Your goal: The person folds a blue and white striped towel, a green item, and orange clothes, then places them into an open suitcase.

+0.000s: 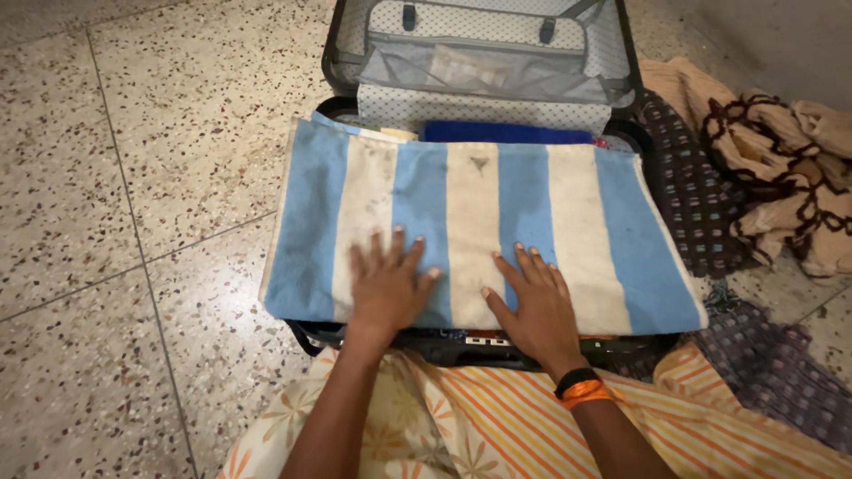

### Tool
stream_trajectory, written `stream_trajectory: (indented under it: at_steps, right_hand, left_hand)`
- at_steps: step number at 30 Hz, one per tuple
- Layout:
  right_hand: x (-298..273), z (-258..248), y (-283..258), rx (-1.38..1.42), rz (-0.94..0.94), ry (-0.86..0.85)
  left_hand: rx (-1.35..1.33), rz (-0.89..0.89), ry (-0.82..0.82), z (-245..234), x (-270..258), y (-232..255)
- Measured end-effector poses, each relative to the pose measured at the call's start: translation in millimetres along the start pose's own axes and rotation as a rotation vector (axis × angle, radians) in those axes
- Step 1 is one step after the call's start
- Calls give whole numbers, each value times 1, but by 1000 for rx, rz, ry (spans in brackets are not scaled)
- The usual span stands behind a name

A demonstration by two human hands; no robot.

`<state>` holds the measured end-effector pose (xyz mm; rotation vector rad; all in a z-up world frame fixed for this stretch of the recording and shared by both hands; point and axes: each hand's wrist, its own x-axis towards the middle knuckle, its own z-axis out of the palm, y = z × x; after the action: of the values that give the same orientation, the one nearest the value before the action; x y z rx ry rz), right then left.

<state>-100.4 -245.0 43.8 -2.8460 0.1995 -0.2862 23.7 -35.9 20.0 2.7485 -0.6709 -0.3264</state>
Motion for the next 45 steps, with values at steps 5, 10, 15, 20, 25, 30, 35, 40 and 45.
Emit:
stream_trajectory:
  at_steps: [5, 10, 15, 20, 25, 30, 35, 40, 45]
  right_hand:
    - [0, -2, -4, 25, 24, -5]
    - [-2, 2, 0, 27, 6, 16]
    - [1, 2, 0, 36, 9, 20]
    - [1, 5, 3, 23, 1, 19]
    - [2, 4, 2, 16, 9, 7]
    - [1, 5, 2, 14, -11, 36]
    - [1, 9, 3, 11, -23, 70]
    - [2, 8, 4, 16, -23, 67]
    - [2, 7, 3, 38, -35, 81]
  left_hand:
    - [157, -263, 197, -27, -6, -32]
    - [162, -534, 288, -66, -21, -47]
    - [-199, -800, 181, -98, -37, -75]
    - [-130, -743, 150, -87, -41, -86]
    - [-61, -682, 274, -70, -36, -86]
    - [-184, -592, 300, -71, -36, -71]
    - [-248, -475, 342, -68, -38, -41]
    - [-243, -497, 346, -71, -42, -34]
    - [-398, -537, 263, -85, -47, -44]
